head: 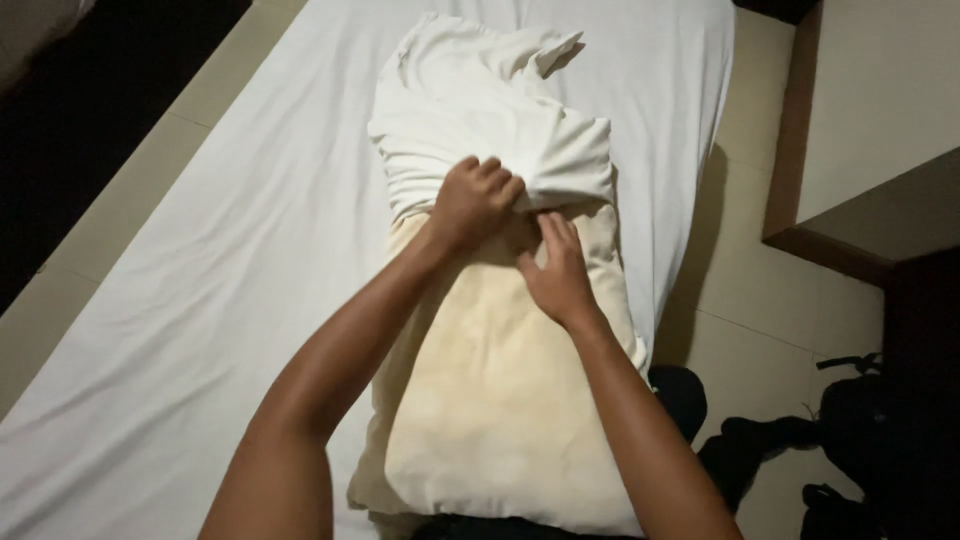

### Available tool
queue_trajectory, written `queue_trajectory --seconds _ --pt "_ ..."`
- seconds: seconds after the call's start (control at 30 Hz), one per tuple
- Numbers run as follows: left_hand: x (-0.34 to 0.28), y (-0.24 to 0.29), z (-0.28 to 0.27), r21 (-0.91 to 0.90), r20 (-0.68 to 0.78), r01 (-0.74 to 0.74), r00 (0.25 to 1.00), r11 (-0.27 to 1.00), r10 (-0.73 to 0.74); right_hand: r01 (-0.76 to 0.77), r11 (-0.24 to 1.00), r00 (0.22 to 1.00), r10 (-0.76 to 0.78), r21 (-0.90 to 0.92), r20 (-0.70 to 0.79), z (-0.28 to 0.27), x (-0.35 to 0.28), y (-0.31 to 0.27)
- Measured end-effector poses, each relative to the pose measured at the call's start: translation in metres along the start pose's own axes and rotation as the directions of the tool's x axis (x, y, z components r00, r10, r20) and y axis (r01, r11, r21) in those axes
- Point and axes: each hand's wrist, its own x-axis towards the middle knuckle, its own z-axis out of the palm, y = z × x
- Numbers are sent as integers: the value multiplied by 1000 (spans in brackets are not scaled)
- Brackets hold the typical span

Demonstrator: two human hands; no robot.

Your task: The person inserts a pillow into a white pillowcase on a bed. They align the pillow with the case, pull the fabric over the corners, and smooth the surface to fit the pillow inside.

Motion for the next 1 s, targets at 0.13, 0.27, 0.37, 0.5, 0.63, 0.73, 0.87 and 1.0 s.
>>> queue_trajectory --seconds 0.13,0.27,0.37,0.5,0.63,0.73,0.87,1.0 --pt "-6 30 -38 -15 -6 12 1000 1000 -12 -180 923 975 213 339 -65 -4 4 -2" --pt "2 50 -81 -31 -28 54 998 998 -55 -33 -75 908 414 997 61 -26 15 -8" --pt "-5 56 -86 -53 -41 54 998 997 -56 23 -418 892 419 908 170 -22 26 32" --pt "-23 59 -74 -93 -40 87 995 992 -92 102 -518 874 454 849 172 -24 33 56" --pt "-23 63 -83 -138 -55 115 991 984 -124 141 -588 850 484 796 207 -31 39 47" --pt "-25 61 -87 -125 -30 164 985 978 -169 143 -551 817 534 822 216 -30 44 54" --pt "-10 65 -99 -81 -5 253 967 964 -254 55 -334 753 633 941 181 -19 37 96" --pt "-8 70 -94 -77 -14 309 950 948 -311 121 -297 709 693 947 127 -19 30 101"
